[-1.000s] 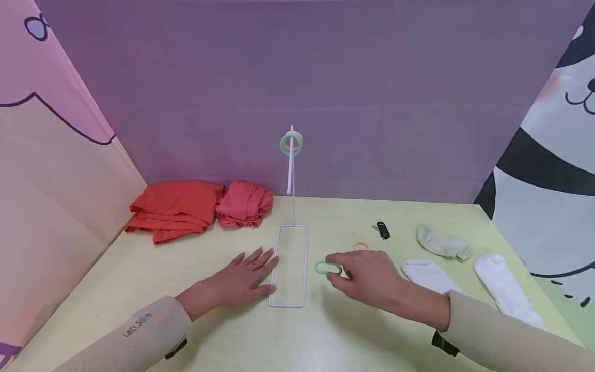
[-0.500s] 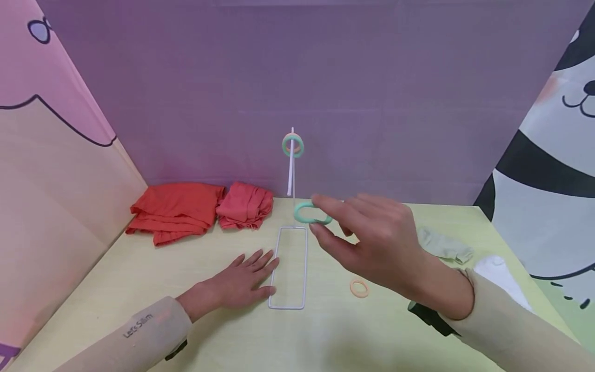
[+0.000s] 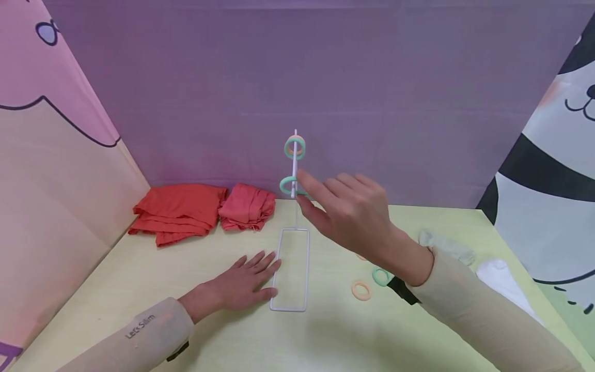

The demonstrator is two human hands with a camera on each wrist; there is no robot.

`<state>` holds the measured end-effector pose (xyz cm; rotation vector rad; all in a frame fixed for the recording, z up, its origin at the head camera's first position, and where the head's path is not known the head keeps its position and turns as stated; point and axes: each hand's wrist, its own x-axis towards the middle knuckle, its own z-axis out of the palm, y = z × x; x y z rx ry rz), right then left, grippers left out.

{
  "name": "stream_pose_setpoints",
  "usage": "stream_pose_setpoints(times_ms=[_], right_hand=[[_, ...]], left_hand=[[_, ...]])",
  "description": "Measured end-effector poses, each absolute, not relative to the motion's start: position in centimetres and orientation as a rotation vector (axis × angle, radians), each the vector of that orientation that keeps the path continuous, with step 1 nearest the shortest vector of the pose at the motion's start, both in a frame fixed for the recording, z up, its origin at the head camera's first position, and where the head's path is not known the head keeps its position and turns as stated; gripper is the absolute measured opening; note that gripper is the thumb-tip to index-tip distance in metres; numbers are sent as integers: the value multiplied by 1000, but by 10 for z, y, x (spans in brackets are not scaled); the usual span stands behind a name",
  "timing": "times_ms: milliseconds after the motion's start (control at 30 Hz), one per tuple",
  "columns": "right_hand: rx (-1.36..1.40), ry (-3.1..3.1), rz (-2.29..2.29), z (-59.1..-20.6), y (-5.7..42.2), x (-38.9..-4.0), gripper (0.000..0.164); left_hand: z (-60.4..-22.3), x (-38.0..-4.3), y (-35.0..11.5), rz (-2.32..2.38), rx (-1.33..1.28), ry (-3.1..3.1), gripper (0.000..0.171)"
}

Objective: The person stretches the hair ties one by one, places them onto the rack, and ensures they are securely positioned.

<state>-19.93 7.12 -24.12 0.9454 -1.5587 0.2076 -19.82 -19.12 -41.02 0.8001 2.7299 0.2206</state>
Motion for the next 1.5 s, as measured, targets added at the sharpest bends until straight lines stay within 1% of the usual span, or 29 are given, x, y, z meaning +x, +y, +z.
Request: stream_pose_setpoints(times_ms=[233,600,800,1067,1133,1300,1500], right_hand=[[893,-1612,161,-244,71,-221,22],[824,-1704,137,-247,62,-259,19],[788,-1735,116,-247,58,-272,17],[736,-1740,118,-246,54,-283,9],[724,-1764,116,-246,54,-283,14],[704,-1852,85,-244,58,-275,35],[787,-1975,143,-246,81,-252,50]], left_hand=[[-412,-199,-192,220,808,2731,74],[-412,-197,-191,207,818,2737,73],[-412,-197,-192,204,814,2736,73],[-413,-198,-191,203,810,2734,74],[-413,-198,-191,205,814,2732,74],[-411,-197,-192,197,815,2734,74],[-409,-196,-192,192,807,2737,74]])
